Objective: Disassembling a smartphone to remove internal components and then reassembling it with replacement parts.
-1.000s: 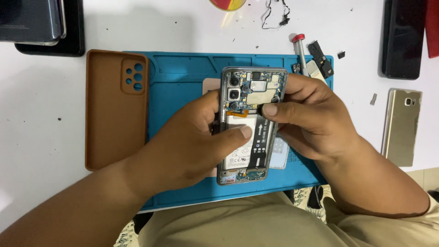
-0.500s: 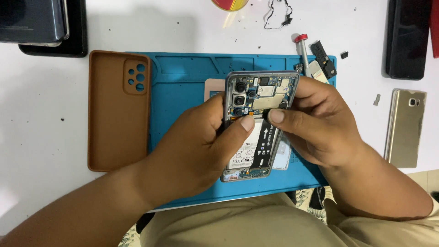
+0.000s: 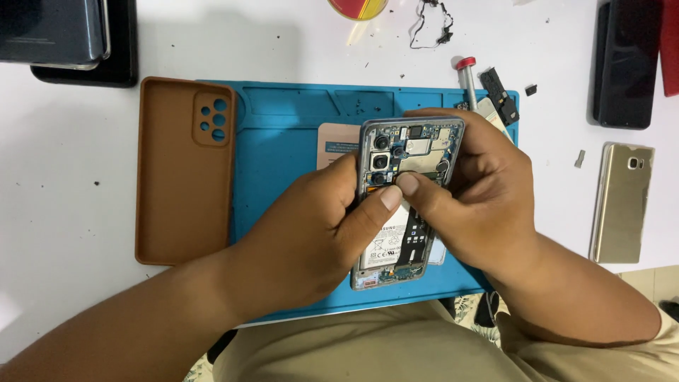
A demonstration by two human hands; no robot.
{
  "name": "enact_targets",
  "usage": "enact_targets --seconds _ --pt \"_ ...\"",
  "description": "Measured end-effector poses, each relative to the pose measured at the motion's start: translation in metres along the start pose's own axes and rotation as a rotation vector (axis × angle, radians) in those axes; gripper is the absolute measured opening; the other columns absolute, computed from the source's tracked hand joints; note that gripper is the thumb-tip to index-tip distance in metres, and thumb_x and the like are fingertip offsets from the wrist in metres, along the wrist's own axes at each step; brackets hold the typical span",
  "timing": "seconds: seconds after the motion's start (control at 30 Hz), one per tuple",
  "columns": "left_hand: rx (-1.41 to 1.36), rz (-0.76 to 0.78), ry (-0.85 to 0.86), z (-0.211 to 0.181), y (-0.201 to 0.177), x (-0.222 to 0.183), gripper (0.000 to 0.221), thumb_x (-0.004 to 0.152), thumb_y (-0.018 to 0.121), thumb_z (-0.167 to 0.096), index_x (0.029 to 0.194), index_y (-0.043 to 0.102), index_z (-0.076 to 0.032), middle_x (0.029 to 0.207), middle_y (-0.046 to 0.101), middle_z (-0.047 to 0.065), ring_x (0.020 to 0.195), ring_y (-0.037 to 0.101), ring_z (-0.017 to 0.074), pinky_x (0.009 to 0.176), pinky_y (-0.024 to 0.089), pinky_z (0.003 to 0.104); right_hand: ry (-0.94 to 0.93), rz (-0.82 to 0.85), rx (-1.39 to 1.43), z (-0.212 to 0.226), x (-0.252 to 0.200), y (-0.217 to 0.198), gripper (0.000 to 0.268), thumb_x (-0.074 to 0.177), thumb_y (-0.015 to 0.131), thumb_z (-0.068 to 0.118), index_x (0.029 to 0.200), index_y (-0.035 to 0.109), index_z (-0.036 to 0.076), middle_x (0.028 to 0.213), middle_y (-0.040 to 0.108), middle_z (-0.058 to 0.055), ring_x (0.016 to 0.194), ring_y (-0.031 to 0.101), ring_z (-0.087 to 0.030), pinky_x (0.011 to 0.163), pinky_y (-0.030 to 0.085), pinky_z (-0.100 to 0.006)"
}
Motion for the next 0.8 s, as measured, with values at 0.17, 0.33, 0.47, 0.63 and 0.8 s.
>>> enact_targets --seconds 0.17,0.33,0.47,0.63,0.8 --pt "-0.03 0.037 -0.072 0.0 0.002 -0.001 0.024 0.101 0.047 -0.032 0.107 0.062 -0.014 0.063 0.047 -0.003 0.057 0.041 0.0116 0.051 0.036 0.034 0.005 -0.003 -0.004 -0.001 0.0 0.0 0.038 0.092 0.072 0.01 0.127 0.06 -0.003 0.106 0.069 -0.008 0.098 0.067 -0.016 0.087 0.058 -0.027" --pt "-0.055 0.037 -0.012 0.003 0.006 -0.001 0.024 0.102 0.045 -0.029 0.111 0.062 -0.014 0.061 0.046 -0.003 0.053 0.039 0.0114 0.048 0.035 0.034 0.004 -0.031 -0.069 -0.002 0.0 0.0 0.038 0.09 0.071 0.004 0.125 0.059 -0.003 0.103 0.066 -0.008 0.095 0.065 -0.016 0.084 0.055 -0.026" --pt "-0.027 0.02 -0.057 0.003 0.003 0.0 0.021 0.102 0.048 -0.03 0.102 0.061 -0.014 0.062 0.049 -0.003 0.055 0.042 0.012 0.05 0.037 0.035 0.027 -0.045 -0.087 -0.004 0.0 -0.001 0.039 0.089 0.07 -0.002 0.127 0.058 -0.001 0.1 0.066 -0.007 0.09 0.064 -0.014 0.078 0.056 -0.025" --pt "-0.286 -0.054 -0.555 -0.013 -0.005 -0.005 0.034 0.1 0.049 -0.025 0.128 0.063 -0.013 0.099 0.078 0.015 0.082 0.078 0.03 0.06 0.065 0.045 0.059 0.07 0.04 -0.007 0.009 -0.01 0.06 0.096 0.064 0.014 0.15 0.045 -0.004 0.12 0.067 -0.013 0.099 0.064 -0.017 0.079 0.054 -0.027" --pt "-0.013 -0.267 -0.545 -0.01 -0.032 -0.007 0.031 0.097 0.048 -0.043 0.106 0.066 -0.019 0.089 0.076 0.0 0.082 0.067 0.0144 0.072 0.047 0.033 -0.002 -0.192 0.161 -0.006 0.014 -0.06 0.051 0.106 0.059 0.038 0.145 0.046 0.008 0.122 0.063 -0.013 0.085 0.063 -0.019 0.071 0.051 -0.026"
Point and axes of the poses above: each hand's wrist, its own x-axis towards the middle knuckle, its own y-axis out of the palm, z = x × y, the point moved 6 cm from there along x, towards the middle knuckle
